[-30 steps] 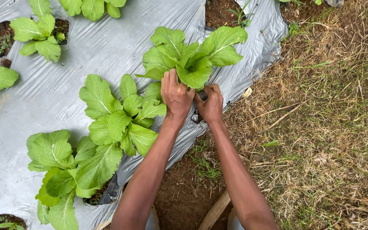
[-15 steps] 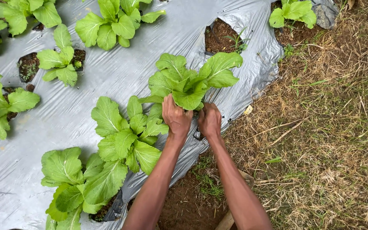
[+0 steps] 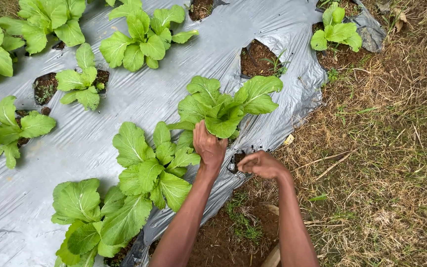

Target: The person uses a small hand hoe to loosen soil and remove weeds from the base of leafy green plants growing through plastic mulch. They pull the weeds out by hand and discard them, repeating the process along the row of plants.

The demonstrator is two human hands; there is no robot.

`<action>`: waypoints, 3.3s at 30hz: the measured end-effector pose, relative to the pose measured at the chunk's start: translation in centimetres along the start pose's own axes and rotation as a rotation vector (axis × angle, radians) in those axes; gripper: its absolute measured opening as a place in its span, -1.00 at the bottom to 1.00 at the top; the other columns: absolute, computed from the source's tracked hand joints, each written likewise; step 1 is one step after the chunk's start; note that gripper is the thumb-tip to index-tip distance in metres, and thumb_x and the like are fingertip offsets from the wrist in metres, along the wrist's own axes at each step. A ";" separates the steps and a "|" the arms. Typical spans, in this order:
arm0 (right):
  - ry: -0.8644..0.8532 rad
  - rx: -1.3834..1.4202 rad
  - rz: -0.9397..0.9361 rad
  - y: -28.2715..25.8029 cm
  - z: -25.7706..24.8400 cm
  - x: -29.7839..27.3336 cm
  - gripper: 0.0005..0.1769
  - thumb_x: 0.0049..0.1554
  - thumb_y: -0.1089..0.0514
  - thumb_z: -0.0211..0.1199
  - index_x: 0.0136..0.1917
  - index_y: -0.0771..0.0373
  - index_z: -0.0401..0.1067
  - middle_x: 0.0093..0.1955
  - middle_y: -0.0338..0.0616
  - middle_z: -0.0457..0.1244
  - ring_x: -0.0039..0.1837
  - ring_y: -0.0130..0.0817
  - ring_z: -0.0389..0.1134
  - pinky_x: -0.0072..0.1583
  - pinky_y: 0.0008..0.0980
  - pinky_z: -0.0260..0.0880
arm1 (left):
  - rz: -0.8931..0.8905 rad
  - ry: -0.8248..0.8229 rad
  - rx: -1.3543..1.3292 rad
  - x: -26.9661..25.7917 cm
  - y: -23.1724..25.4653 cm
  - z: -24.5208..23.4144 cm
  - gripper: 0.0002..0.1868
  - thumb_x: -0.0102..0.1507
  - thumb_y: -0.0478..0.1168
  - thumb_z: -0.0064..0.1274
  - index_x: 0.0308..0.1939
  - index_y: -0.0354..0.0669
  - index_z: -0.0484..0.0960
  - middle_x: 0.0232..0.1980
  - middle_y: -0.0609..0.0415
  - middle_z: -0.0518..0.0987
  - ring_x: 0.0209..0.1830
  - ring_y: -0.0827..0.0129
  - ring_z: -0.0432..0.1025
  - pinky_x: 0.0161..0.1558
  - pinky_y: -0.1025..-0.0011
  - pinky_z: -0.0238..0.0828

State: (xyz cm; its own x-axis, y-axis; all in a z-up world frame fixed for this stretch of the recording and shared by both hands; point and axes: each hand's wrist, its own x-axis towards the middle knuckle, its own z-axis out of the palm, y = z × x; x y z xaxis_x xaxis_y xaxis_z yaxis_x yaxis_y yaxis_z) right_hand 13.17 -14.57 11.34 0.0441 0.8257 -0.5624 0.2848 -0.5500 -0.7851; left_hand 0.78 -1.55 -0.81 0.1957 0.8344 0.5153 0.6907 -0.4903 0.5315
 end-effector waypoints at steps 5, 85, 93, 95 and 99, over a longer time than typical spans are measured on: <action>0.584 0.089 -0.236 3.8 1.1 7.3 -0.69 0.18 0.33 0.31 0.22 0.27 0.51 -0.01 0.18 0.37 0.04 0.00 0.47 0.11 -0.02 0.48 | 0.009 0.013 -0.047 -0.7 -0.6 0.6 -0.60 0.03 -0.08 0.46 -0.42 -0.39 0.68 0.14 -0.45 0.58 0.17 -0.37 0.47 0.27 -0.22 0.34; -0.005 0.220 -0.317 3.1 11.4 6.0 -0.66 0.16 0.40 0.28 0.23 0.37 0.50 0.01 0.14 0.40 -0.14 -0.30 0.39 -0.08 -0.38 0.45 | 0.309 -0.109 0.132 -7.7 -6.2 -16.8 -0.74 0.16 -0.27 -0.02 -0.06 -0.03 0.42 0.01 0.06 0.33 -0.16 0.32 0.48 -0.51 0.54 0.50; 0.185 0.320 -0.368 1.8 14.6 8.4 -0.78 0.15 0.35 0.32 0.10 0.34 0.54 -0.05 0.03 0.41 -0.09 -0.37 0.44 -0.07 -0.46 0.49 | 0.117 -0.310 0.270 -4.5 -5.5 -20.5 -0.34 0.13 -0.49 -0.05 0.32 -0.16 0.21 0.34 -0.21 0.17 -0.07 0.19 0.55 -0.44 0.56 0.53; 0.254 0.267 -0.356 3.0 15.9 9.6 -0.77 0.11 0.33 0.35 0.07 0.29 0.56 -0.05 -0.02 0.42 -0.09 -0.39 0.47 -0.06 -0.42 0.51 | 0.078 -0.343 0.296 -4.6 -4.5 -20.9 -0.27 0.13 -0.53 -0.06 0.39 -0.19 0.18 0.40 -0.26 0.14 -0.05 0.17 0.56 -0.42 0.56 0.54; 0.090 0.038 -0.440 -2.4 15.1 7.1 -0.65 0.05 0.44 0.28 0.12 0.25 0.56 -0.01 0.04 0.44 0.02 -0.12 0.50 0.07 -0.21 0.54 | -0.059 -0.452 0.366 -5.4 -3.6 -22.2 -0.07 0.11 -0.64 -0.08 0.58 -0.25 0.08 0.56 -0.39 0.06 0.00 0.11 0.59 -0.39 0.56 0.56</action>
State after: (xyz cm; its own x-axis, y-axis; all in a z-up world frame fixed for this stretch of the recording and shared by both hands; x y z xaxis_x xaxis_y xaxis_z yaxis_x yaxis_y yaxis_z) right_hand -1.68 -9.27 5.28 0.0108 0.9887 -0.1493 0.2596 -0.1470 -0.9545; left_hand -18.24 -9.93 9.45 0.3715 0.9217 0.1116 0.8893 -0.3878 0.2425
